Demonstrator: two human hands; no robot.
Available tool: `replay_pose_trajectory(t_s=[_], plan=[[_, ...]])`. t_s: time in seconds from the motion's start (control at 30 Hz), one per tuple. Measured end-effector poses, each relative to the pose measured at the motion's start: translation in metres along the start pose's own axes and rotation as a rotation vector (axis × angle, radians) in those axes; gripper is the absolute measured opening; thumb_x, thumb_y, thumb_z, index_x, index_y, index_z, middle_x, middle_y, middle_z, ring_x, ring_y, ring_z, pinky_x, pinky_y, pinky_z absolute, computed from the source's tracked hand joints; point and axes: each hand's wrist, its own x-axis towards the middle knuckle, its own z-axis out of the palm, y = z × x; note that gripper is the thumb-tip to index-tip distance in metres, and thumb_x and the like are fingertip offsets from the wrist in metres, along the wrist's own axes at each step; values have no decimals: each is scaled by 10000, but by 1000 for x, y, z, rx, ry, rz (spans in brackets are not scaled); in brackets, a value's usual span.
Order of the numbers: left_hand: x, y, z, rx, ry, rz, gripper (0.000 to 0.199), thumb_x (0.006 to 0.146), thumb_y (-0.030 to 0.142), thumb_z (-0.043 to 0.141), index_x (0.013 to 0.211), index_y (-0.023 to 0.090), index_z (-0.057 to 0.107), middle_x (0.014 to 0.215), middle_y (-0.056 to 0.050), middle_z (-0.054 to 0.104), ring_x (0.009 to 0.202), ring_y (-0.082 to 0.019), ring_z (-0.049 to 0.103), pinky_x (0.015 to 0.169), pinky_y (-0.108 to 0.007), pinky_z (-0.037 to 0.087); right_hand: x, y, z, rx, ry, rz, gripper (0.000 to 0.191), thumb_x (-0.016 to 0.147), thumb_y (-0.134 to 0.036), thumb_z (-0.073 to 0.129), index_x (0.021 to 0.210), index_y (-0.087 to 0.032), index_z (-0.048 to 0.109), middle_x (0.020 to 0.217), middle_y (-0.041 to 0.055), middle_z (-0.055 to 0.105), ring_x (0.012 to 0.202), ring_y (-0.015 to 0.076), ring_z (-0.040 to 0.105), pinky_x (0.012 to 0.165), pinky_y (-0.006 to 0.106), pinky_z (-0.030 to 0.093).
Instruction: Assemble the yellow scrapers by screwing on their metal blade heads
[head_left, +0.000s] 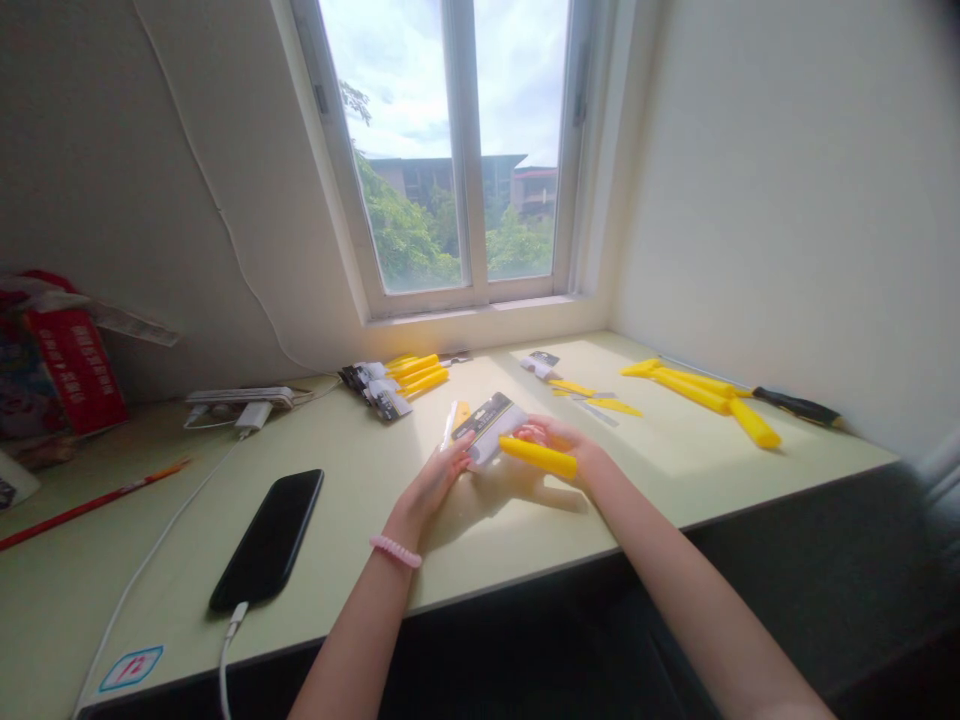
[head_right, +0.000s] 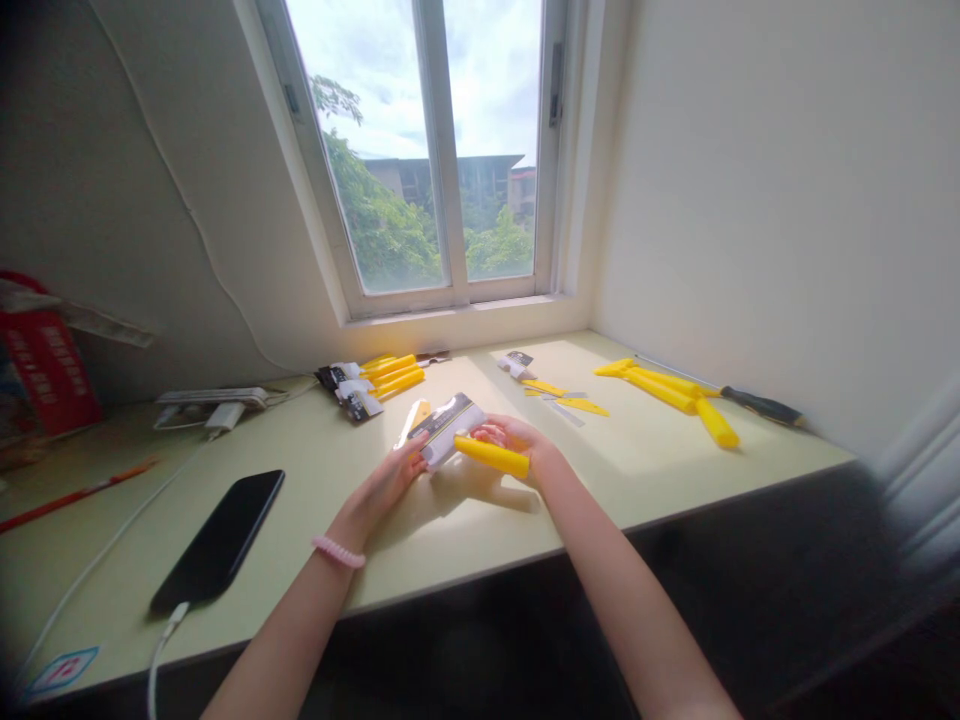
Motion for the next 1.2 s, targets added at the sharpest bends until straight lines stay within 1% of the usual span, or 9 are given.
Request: replay_pose_trajectory(t_s=[0.13, 0.23, 0.3, 0.4, 0.5, 0.8, 0.97, 1.13, 1.2], plan=[[-1, 1, -3, 89, -57, -15, 264, 793, 247, 643, 1010, 105, 690, 926, -116, 701, 750, -215, 655, 718, -331, 509, -10, -2, 1, 166, -57, 125, 320, 916, -430, 454, 917, -153, 614, 908, 71, 659, 855, 159, 648, 819, 292, 515], [0, 5, -1, 46, -14, 93, 289, 764, 176, 657, 1048, 129, 678, 994, -95, 700, 837, -199, 649, 760, -294, 491, -17, -4, 3, 209, -187, 72, 421, 856, -509, 525, 1107, -176, 583, 1115, 104, 642, 990, 208, 637, 873, 360, 501], [2, 7, 0, 21, 46, 165, 314, 730, 133, 678, 1044, 143, 676, 985, -78, 704, 874, -189, 643, 786, -276, 483, -21, -6, 4, 230, -309, -25, 554, 787, -474, 630, 1273, -255, 480, 1270, 94, 578, 1049, 247, 623, 884, 425, 494], [4, 10, -1, -1, 113, 197, 308, 703, 126, 703, 1009, 143, 681, 953, -71, 712, 860, -185, 647, 789, -274, 486, -24, -9, 6, 166, -420, -83, 834, 702, -277, 731, 1407, -365, 293, 1410, 77, 470, 1071, 275, 623, 894, 452, 484], [5, 11, -4, -21, 185, 190, 310, 689, 125, 717, 996, 139, 683, 989, -79, 712, 853, -185, 655, 775, -278, 494, -24, -12, 5, 95, -365, -96, 880, 683, -160, 717, 1429, -322, 278, 1380, 98, 505, 1055, 256, 635, 947, 443, 455], [13, 15, -12, -105, 578, 344, 426, 589, 7, 676, 986, 161, 687, 951, -43, 707, 838, -152, 649, 824, -283, 479, -18, -11, -4, 23, -226, -131, 769, 646, -135, 686, 1365, -243, 437, 1266, 107, 601, 1018, 248, 649, 979, 461, 446], [10, 16, -14, 86, 531, 288, 672, 546, 21, 639, 1191, 210, 631, 1011, -48, 688, 787, -148, 626, 652, -228, 468, -19, -14, -5, -27, -155, -118, 648, 662, -166, 678, 1287, -252, 531, 1239, 86, 623, 1007, 263, 653, 973, 462, 450], [6, 20, -23, 305, 428, 150, 345, 548, 60, 585, 832, 147, 759, 822, -73, 695, 646, -142, 559, 523, -214, 392, -21, -15, -6, -31, -106, -119, 449, 742, -263, 647, 1189, -279, 598, 1160, 79, 666, 1007, 277, 652, 965, 472, 445], [6, 20, -25, 335, 412, 141, 310, 557, 71, 586, 799, 150, 764, 821, -85, 701, 650, -149, 558, 522, -217, 391, -21, -14, -7, 12, -81, -122, 427, 760, -286, 617, 1187, -274, 592, 1164, 78, 665, 997, 280, 657, 969, 487, 438]])
